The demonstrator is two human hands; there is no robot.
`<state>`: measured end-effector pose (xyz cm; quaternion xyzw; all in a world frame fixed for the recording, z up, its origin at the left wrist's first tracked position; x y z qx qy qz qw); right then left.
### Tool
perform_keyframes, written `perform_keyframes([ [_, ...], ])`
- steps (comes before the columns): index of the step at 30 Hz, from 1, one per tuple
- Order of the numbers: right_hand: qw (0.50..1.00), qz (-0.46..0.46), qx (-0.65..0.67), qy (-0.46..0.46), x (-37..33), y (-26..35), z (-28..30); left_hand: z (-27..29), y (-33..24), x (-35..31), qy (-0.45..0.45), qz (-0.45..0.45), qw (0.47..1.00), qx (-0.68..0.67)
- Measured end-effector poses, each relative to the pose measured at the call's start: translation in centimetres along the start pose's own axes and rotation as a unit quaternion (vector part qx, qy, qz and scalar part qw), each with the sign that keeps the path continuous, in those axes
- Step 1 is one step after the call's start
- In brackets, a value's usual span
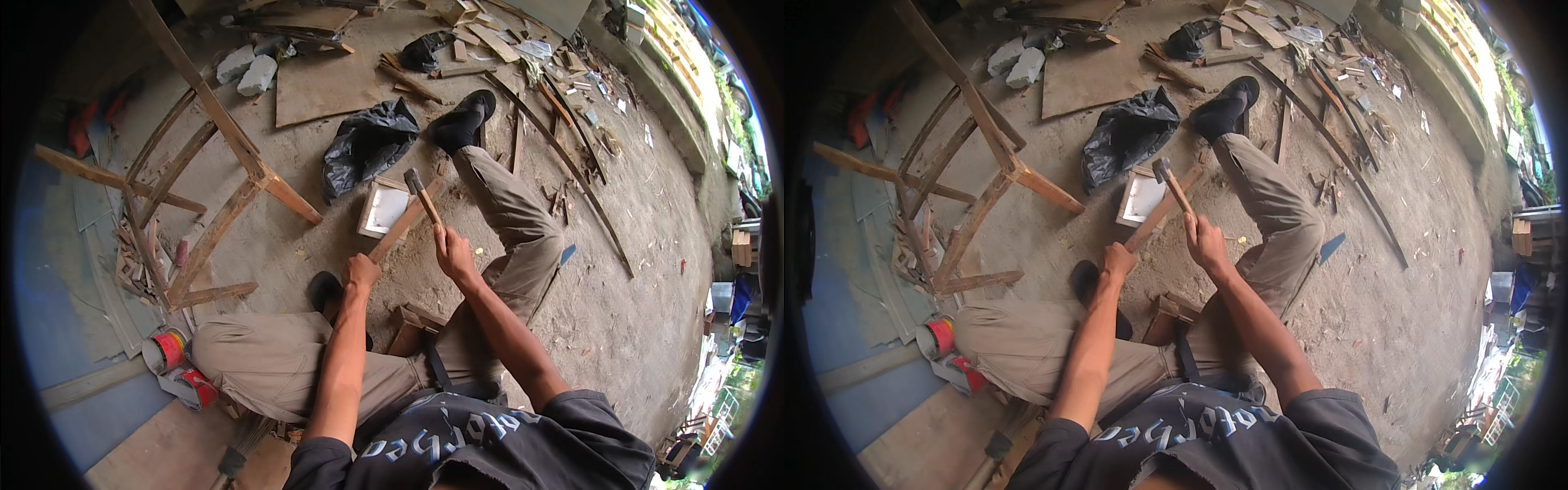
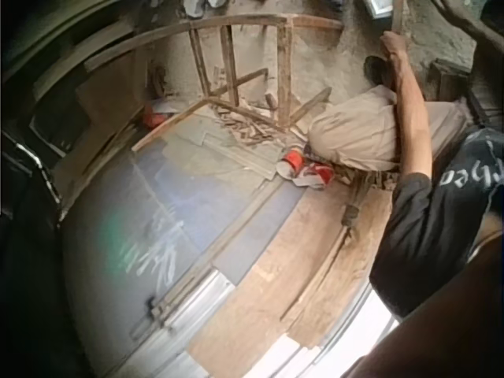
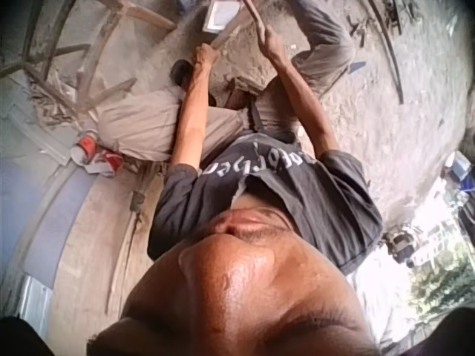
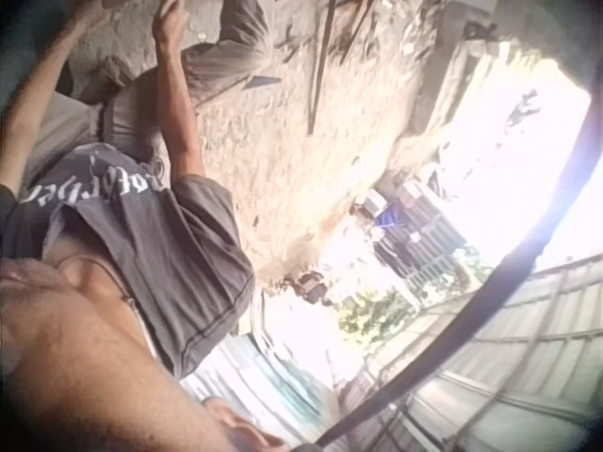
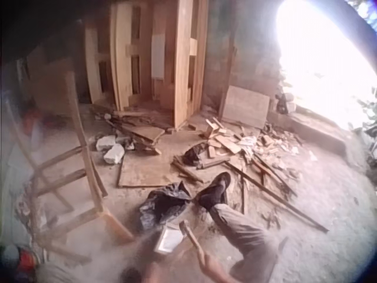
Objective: The person sits on the floor and uses a hammer to repeatedly strike a small wooden frame, then switches to a hand saw to cut a piece of wood. The person continues hammering and sawing the wooden frame.
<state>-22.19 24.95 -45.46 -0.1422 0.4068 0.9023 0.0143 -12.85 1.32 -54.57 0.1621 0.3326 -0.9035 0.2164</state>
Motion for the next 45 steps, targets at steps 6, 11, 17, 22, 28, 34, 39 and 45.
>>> perform_keyframes([
  [6,0.996,-0.010,-0.065,0.055,-1.4,1.0,0.6,4.4,0.4,0.2,-0.064,-0.004,0.997,0.043],
  [11,0.999,-0.030,-0.003,0.032,-0.8,0.9,-1.0,5.8,0.2,-0.2,-0.020,-0.012,1.000,0.004],
  [17,0.972,-0.017,0.195,-0.131,1.7,4.4,-0.2,7.1,-7.0,-1.4,-0.076,-0.206,0.974,-0.060],
  [22,0.896,-0.082,0.431,-0.065,4.3,7.6,-0.5,9.3,-11.7,-1.7,-0.061,-0.245,0.965,-0.067],
  [28,0.861,0.009,0.499,-0.099,6.1,10.6,2.7,13.9,-14.1,-7.2,-0.387,-0.400,0.831,0.009],
  [34,0.839,-0.073,0.519,-0.145,8.3,10.3,4.1,5.1,-9.4,-6.3,-0.049,-0.266,0.906,-0.325],
  [39,0.816,-0.185,0.544,-0.058,6.8,7.7,2.9,6.3,-8.2,-5.4,-0.144,-0.247,0.720,-0.632],
  [45,0.778,-0.362,0.510,0.053,2.9,6.2,-0.7,16.1,-13.2,-7.1,-0.288,-0.324,0.599,-0.673],
])
Point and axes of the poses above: each hand's wrist, its own x-axis towards the middle knuckle, its own z-axis out of the back of the hand, y = z × x, the point moved 6 cm from there along x, towards the middle knuckle, and after that the axes turned 12 degrees about -z, right-handed, at the moved point
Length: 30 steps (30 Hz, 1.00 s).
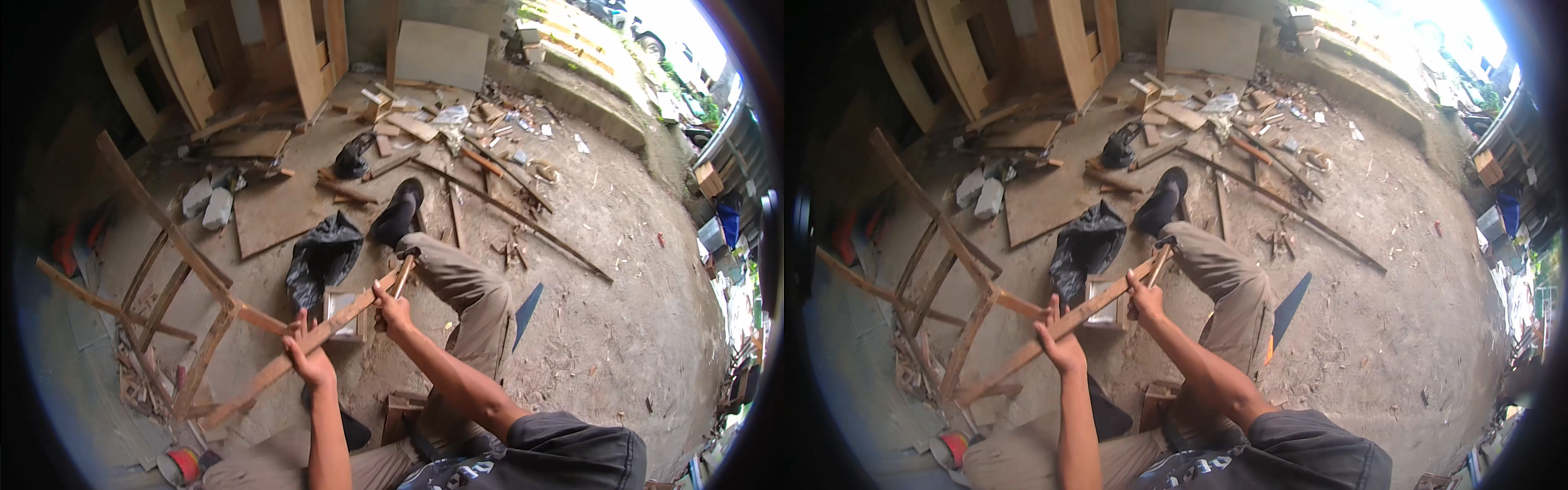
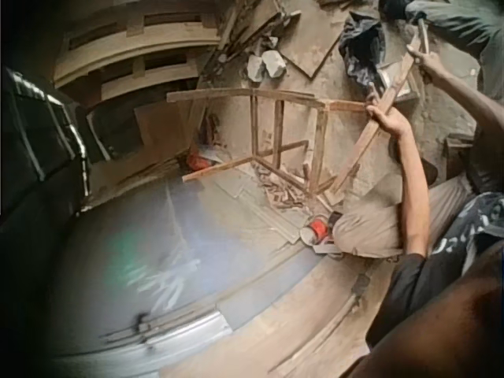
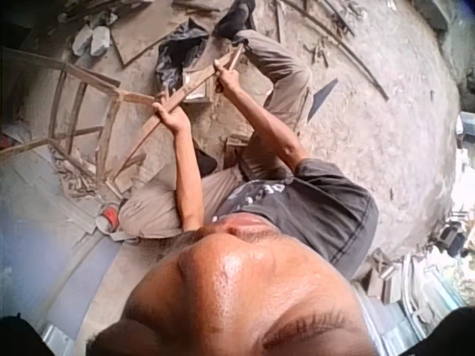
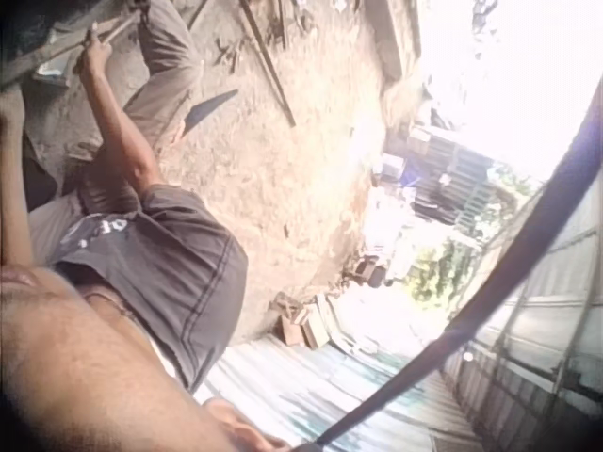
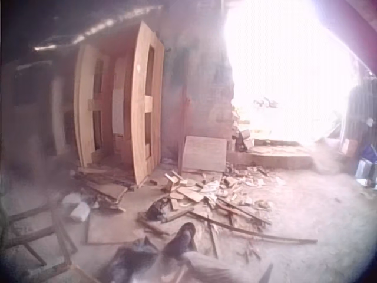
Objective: The person sits on the floor and uses a hammer to repeatedly strike a small wooden frame, then switches to a hand saw to cut a piece of wood. The person continues hammering and sawing the wooden frame.
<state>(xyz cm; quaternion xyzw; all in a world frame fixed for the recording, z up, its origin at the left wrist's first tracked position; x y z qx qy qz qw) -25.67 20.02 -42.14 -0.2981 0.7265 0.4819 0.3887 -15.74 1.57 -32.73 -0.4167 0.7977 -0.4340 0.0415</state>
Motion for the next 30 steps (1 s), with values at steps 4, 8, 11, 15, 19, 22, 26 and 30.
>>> perform_keyframes([
  [4,0.995,0.011,-0.016,0.098,-1.4,-2.0,-0.3,-4.8,-4.5,5.0,-0.022,-0.063,0.998,-0.016],
  [8,0.990,0.019,-0.091,0.109,-2.9,-5.1,2.4,-8.4,-6.6,10.5,-0.042,-0.008,0.999,0.027],
  [11,0.986,0.063,-0.118,0.097,-3.6,-6.6,4.0,-9.8,-6.1,12.4,-0.041,0.012,0.998,0.053],
  [15,0.987,0.055,-0.136,0.061,-3.3,-7.2,5.7,-9.6,-4.6,13.4,-0.038,-0.004,0.994,0.103],
  [19,0.979,0.096,-0.162,0.078,-2.6,-6.5,5.7,-9.8,-2.8,13.8,-0.032,-0.039,0.992,0.118],
  [22,0.966,0.144,-0.195,0.087,-2.5,-6.6,5.4,-10.2,-0.9,13.8,-0.037,-0.011,0.988,0.146],
  [26,0.950,0.171,-0.247,0.083,-2.8,-7.0,4.8,-10.3,0.6,14.0,-0.034,-0.015,0.986,0.162],
  [30,0.936,0.217,-0.266,0.081,-3.7,-6.3,4.1,-10.3,1.1,14.2,-0.011,-0.075,0.976,0.206],
])
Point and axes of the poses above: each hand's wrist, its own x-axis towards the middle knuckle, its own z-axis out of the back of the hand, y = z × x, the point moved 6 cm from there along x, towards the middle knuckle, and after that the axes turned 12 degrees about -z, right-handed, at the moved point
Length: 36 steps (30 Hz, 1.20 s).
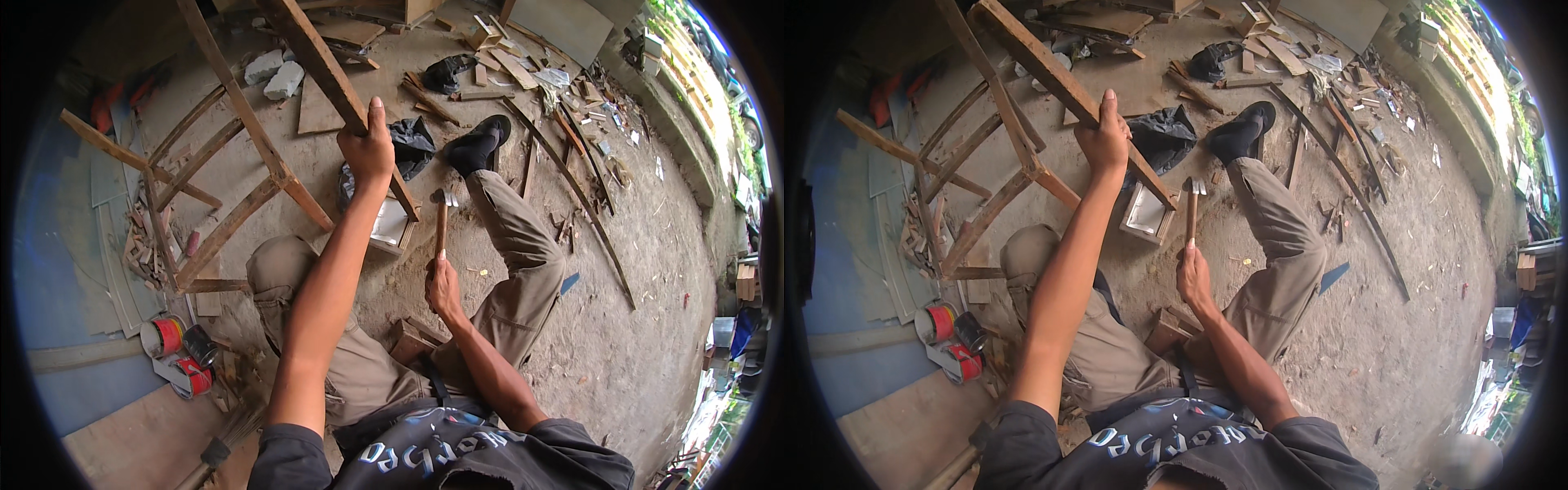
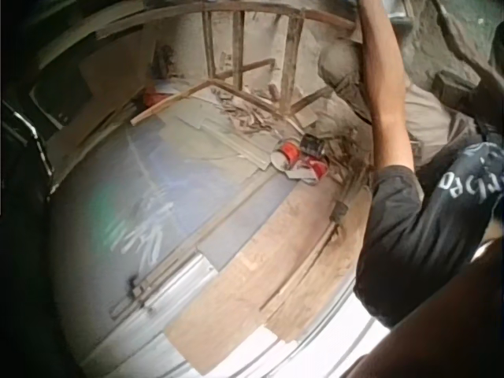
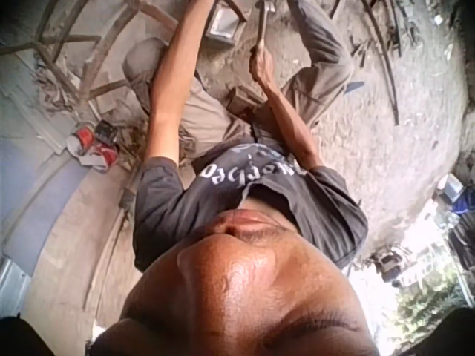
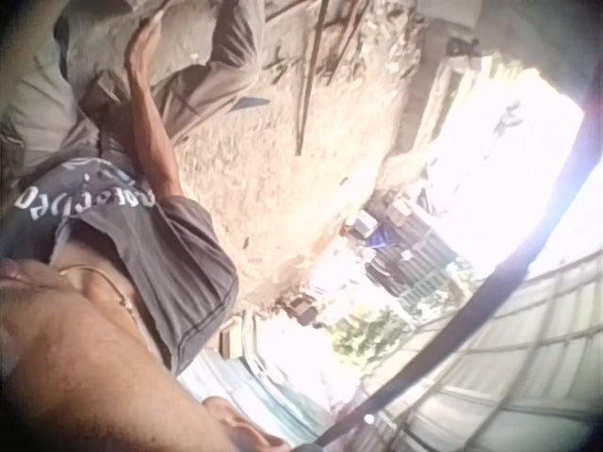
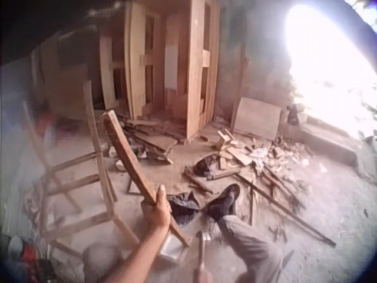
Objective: The person sits on the floor and uses a hammer to repeatedly strike a small wooden frame, then switches to a hand saw to cut a piece of wood. The person continues hammering and sawing the wooden frame.
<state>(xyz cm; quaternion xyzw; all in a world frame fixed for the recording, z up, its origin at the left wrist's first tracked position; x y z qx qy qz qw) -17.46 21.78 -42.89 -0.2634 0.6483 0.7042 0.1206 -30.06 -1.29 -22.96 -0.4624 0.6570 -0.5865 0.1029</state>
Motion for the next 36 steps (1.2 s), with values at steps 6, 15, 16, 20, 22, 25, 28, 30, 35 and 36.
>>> perform_keyframes([
  [6,0.986,0.125,-0.090,-0.068,-0.2,1.5,-0.1,0.2,0.2,-1.0,0.002,-0.019,0.999,0.026],
  [15,0.992,0.074,-0.085,-0.051,-0.7,1.1,-0.2,0.5,-0.4,-1.2,-0.037,-0.042,0.998,0.010],
  [16,0.992,0.075,-0.088,-0.054,-0.8,1.3,-0.2,0.5,-0.3,-1.3,-0.033,-0.029,0.999,0.019],
  [20,0.990,0.022,-0.132,-0.039,-0.2,0.8,-0.6,0.8,-0.3,-1.7,-0.012,-0.010,0.999,0.035],
  [22,0.981,0.049,-0.174,-0.067,0.0,0.9,-0.5,0.8,-0.3,-1.8,-0.006,-0.007,1.000,0.027],
  [25,0.999,-0.020,-0.023,-0.010,0.3,-0.4,-0.5,0.8,-0.3,-2.1,-0.014,-0.016,0.999,0.026],
  [28,0.995,0.098,0.022,-0.009,0.0,0.9,-0.2,1.0,-0.5,-2.5,-0.021,-0.025,0.999,0.033],
  [30,0.991,0.132,0.017,-0.008,0.0,1.4,-0.1,1.2,-0.7,-2.5,-0.034,-0.015,0.999,0.009],
  [35,0.991,-0.125,-0.038,0.015,1.1,-1.7,-0.2,2.0,-1.9,-2.3,-0.048,0.035,0.996,-0.063],
  [36,0.988,-0.152,0.002,0.014,1.0,-2.1,0.0,2.2,-2.1,-2.3,-0.050,0.038,0.995,-0.072],
])
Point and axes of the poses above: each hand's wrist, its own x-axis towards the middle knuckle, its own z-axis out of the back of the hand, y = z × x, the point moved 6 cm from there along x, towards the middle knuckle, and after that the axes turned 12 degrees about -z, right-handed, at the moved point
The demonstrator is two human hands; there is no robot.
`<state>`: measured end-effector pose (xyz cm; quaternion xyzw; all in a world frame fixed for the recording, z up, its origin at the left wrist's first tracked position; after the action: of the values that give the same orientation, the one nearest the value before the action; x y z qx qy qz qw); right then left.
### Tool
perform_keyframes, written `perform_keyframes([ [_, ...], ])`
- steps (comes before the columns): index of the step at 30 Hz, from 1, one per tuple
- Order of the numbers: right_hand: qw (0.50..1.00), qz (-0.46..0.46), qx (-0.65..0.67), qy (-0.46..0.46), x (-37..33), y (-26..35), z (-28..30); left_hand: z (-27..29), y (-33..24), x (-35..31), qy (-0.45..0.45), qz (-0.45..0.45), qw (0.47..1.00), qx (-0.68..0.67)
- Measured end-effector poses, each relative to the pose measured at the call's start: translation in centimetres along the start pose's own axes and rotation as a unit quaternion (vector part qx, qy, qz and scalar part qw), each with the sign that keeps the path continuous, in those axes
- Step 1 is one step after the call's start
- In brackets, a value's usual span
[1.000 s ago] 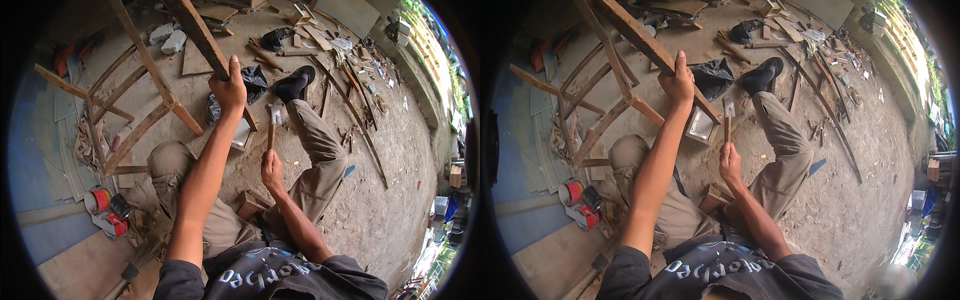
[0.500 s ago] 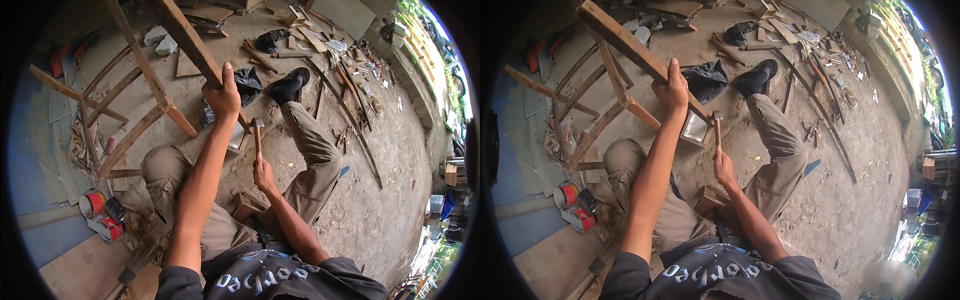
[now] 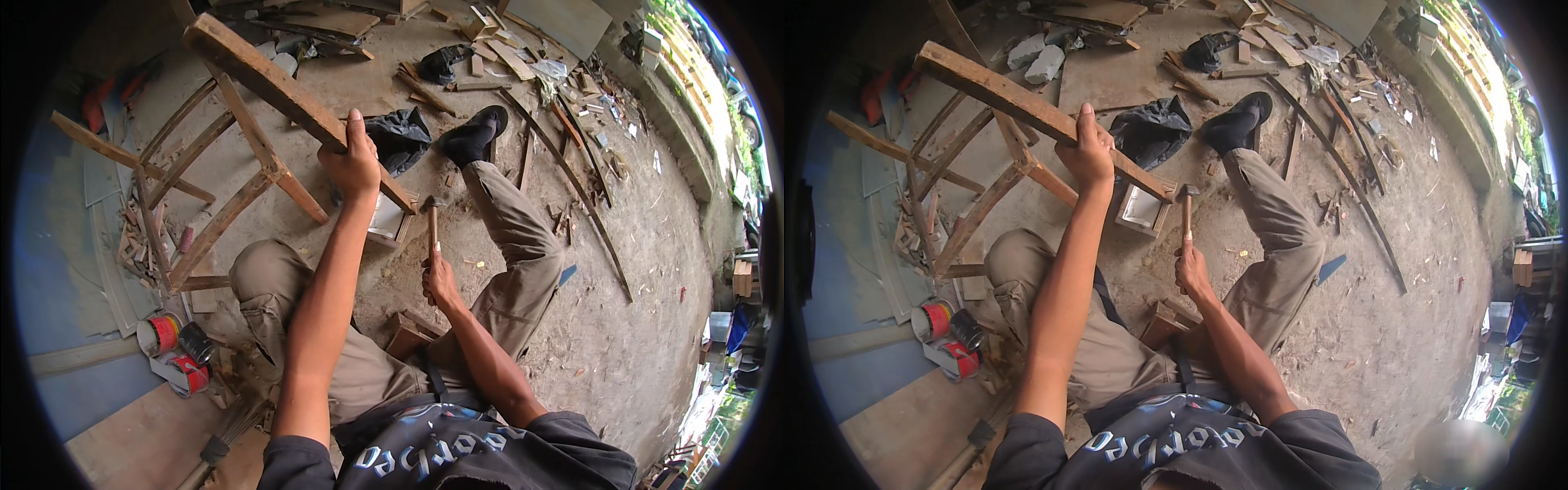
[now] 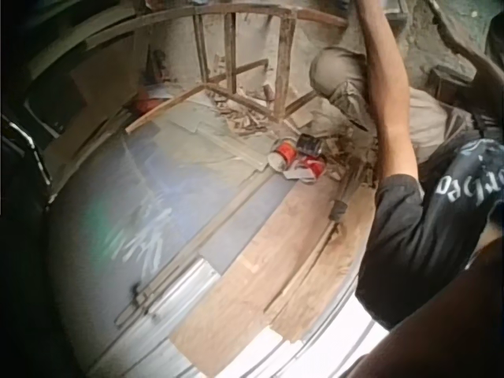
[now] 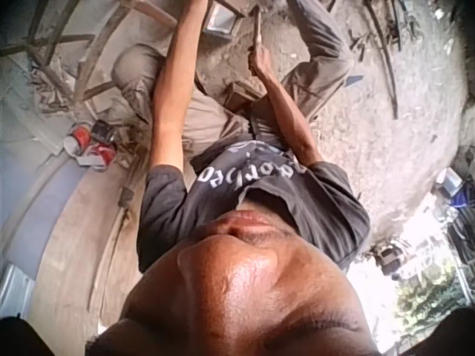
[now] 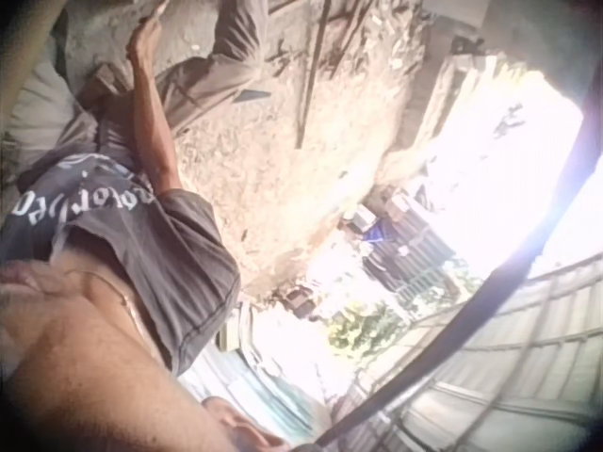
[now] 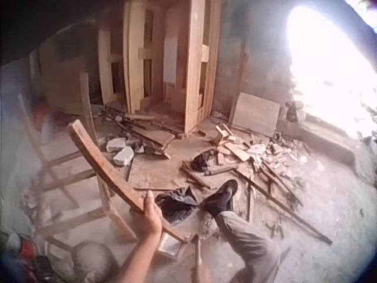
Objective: The person sits on the floor and uses a hammer to repeatedly strike a small wooden frame, then switches to a hand saw to cut a piece of wood. The person continues hammering and sawing the wooden frame.
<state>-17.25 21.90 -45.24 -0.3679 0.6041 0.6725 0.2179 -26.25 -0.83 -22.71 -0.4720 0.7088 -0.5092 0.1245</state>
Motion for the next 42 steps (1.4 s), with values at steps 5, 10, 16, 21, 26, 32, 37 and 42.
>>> perform_keyframes([
  [5,0.994,0.054,0.094,-0.013,0.7,0.5,1.6,0.6,-0.3,-0.6,-0.013,0.012,1.000,0.002],
  [10,0.995,0.053,-0.022,-0.087,1.6,1.6,2.6,2.7,-0.5,-0.1,-0.002,0.013,1.000,-0.023],
  [16,0.997,-0.034,0.069,-0.009,-0.1,1.5,0.5,8.1,-3.3,-2.4,0.028,-0.043,0.991,-0.123],
  [21,0.970,0.028,0.241,0.030,0.6,5.1,-3.6,16.0,-4.1,-6.8,-0.075,-0.034,0.972,-0.219],
  [26,0.935,0.018,0.353,0.034,2.7,5.3,-4.9,23.0,1.3,-10.6,-0.189,0.058,0.950,-0.240],
  [32,0.957,0.028,0.289,0.010,7.4,3.5,-4.1,30.1,10.8,-17.4,-0.196,0.403,0.891,-0.067],
  [37,0.979,0.091,0.181,-0.018,10.2,3.1,-3.4,35.1,14.9,-22.1,-0.099,0.577,0.782,0.211],
  [42,0.988,0.016,0.147,0.046,10.0,2.3,-3.9,29.4,11.6,-18.8,0.178,0.026,0.708,0.683],
])
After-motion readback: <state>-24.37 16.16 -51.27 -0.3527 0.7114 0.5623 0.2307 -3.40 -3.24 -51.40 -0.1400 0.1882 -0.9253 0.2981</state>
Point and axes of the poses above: each hand's wrist, its own x-axis towards the middle knuckle, its own z-axis out of the back of the hand, y = z × x, the point moved 6 cm from there along x, towards the middle knuckle, and after that the axes turned 12 degrees about -z, right-handed, at the moved point
